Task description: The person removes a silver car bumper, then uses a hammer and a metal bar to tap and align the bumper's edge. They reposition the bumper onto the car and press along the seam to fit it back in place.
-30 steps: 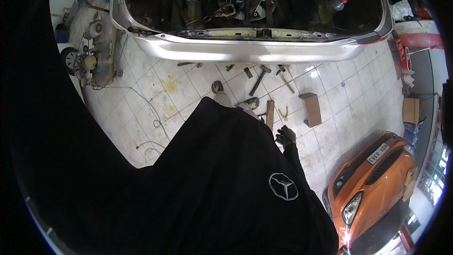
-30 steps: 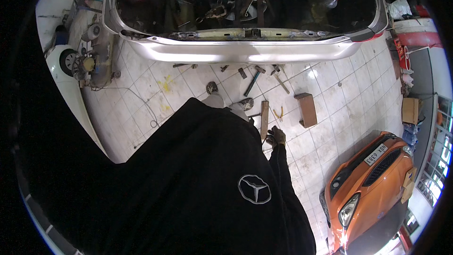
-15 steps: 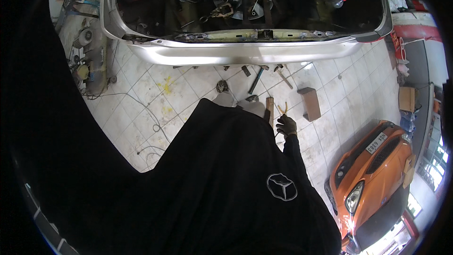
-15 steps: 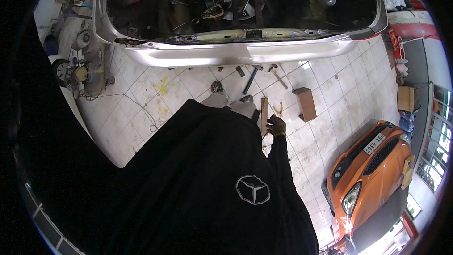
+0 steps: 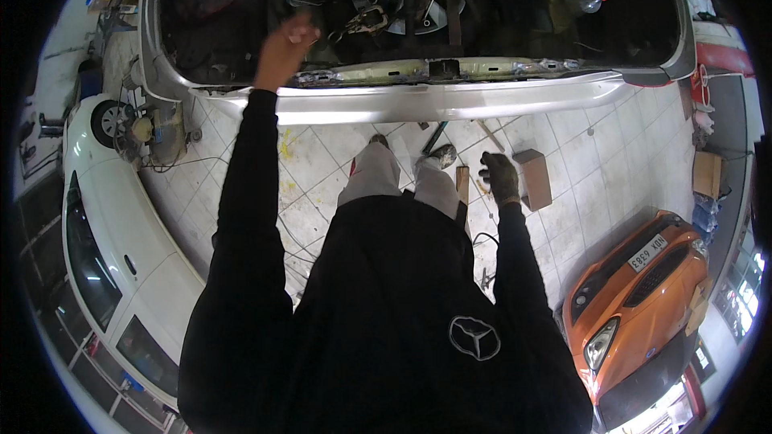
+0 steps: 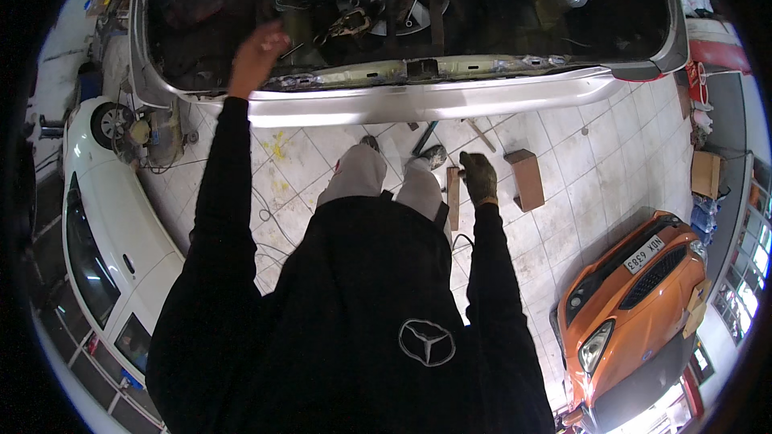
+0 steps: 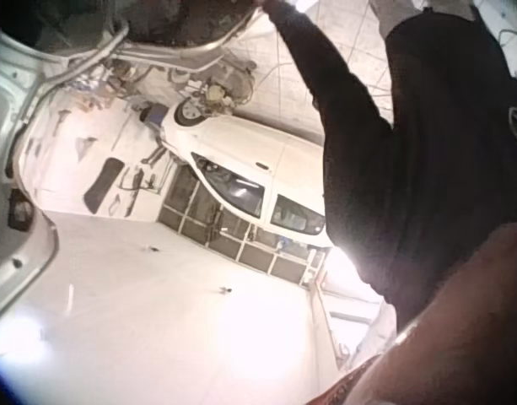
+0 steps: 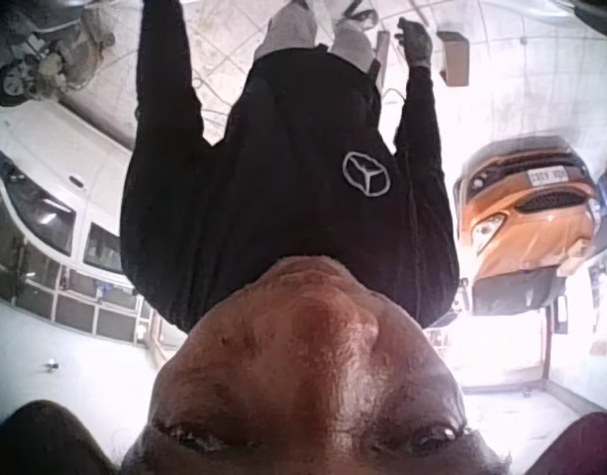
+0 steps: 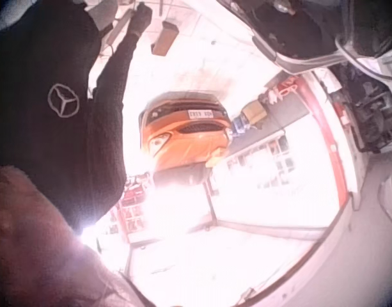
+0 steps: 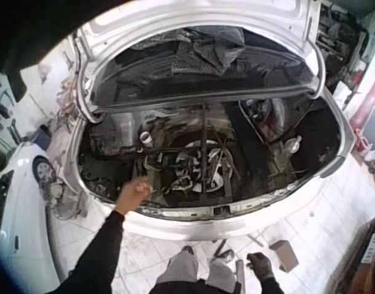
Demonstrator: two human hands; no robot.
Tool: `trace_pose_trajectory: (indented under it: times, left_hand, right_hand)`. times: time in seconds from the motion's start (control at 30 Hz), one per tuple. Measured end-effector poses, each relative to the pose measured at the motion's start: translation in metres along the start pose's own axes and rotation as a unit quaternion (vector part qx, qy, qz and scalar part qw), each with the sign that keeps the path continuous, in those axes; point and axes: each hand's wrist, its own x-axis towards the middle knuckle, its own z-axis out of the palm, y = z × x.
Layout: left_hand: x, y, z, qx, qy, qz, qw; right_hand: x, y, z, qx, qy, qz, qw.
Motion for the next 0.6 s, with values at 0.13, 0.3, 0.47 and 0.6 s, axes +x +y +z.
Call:
trace_pose_trajectory:
  times: [0.13, 0.3, 0.47, 0.6]
  left_hand:
    - [0.013, -0.123, 0.088, 0.019, -0.086, -0.092, 0.992]
    - [0.085, -0.167, 0.175, 0.163, -0.104, -0.045, 0.980]
    - [0.159, -0.165, 0.237, 0.252, -0.093, -0.013, 0.963]
    - [0.175, -0.200, 0.237, 0.229, -0.123, 0.014, 0.966]
  right_hand:
    - [0.059, -0.069, 0.014, -0.007, -0.042, -0.066, 0.997]
    - [0.124, -0.133, 0.068, 0.105, -0.118, -0.132, 0.979]
    - [0.201, -0.189, 0.131, -0.101, 0.007, -0.364, 0.926]
    - [0.262, -0.236, 0.180, -0.083, 0.057, -0.269, 0.958]
